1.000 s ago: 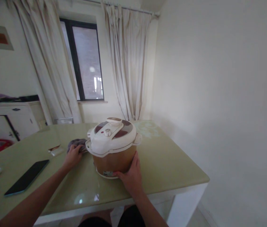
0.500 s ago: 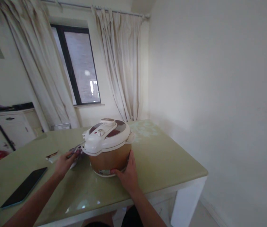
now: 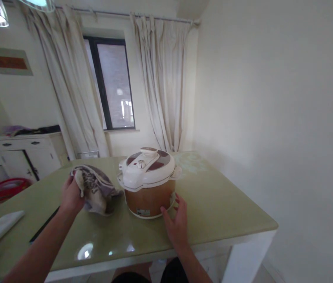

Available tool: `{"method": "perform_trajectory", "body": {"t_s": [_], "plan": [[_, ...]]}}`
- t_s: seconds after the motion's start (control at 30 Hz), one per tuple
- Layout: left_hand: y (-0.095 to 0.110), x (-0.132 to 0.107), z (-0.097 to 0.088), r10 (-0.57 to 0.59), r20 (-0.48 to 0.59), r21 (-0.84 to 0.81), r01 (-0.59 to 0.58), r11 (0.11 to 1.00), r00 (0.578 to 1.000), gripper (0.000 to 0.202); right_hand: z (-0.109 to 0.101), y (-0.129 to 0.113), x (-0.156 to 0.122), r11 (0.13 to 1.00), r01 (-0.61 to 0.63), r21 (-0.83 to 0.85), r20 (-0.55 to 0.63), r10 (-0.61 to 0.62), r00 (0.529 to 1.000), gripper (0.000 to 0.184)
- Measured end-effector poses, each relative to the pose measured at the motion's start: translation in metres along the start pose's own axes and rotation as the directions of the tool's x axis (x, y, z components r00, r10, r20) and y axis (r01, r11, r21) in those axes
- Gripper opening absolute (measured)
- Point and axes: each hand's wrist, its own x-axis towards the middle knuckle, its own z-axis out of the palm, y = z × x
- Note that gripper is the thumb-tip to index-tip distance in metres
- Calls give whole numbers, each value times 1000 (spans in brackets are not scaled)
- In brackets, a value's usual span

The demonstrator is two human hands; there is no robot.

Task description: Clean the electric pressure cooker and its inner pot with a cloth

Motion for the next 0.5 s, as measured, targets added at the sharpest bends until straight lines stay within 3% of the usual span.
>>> {"method": "perform_trajectory", "body": {"t_s": [0.1, 0.2, 0.27, 0.33, 0.37, 0.4, 0.5], "plan": [[29, -10, 6, 16, 27, -57, -15, 998, 999, 58, -2, -16, -16, 977, 200, -67, -54, -204, 978, 44], [51, -24, 8, 59, 117, 66, -67, 996, 991, 53, 7, -50, -37, 937, 347, 49, 161, -350, 923, 34], [63, -37, 12, 103, 202, 158, -136, 978, 974, 51, 22, -81, -46, 927, 325, 187, 343, -372, 863, 44], [72, -52, 18, 148, 287, 239, -220, 946, 947, 49, 41, -113, -44, 933, 241, 267, 374, -331, 866, 70], [76, -58, 21, 169, 329, 273, -265, 925, 929, 49, 49, -127, -40, 940, 198, 278, 351, -291, 890, 79], [80, -64, 24, 190, 373, 307, -313, 899, 908, 49, 55, -138, -33, 944, 163, 287, 342, -260, 903, 77], [89, -71, 29, 263, 474, 400, -472, 786, 840, 48, 56, -154, -9, 927, 128, 352, 352, -257, 900, 37]]}}
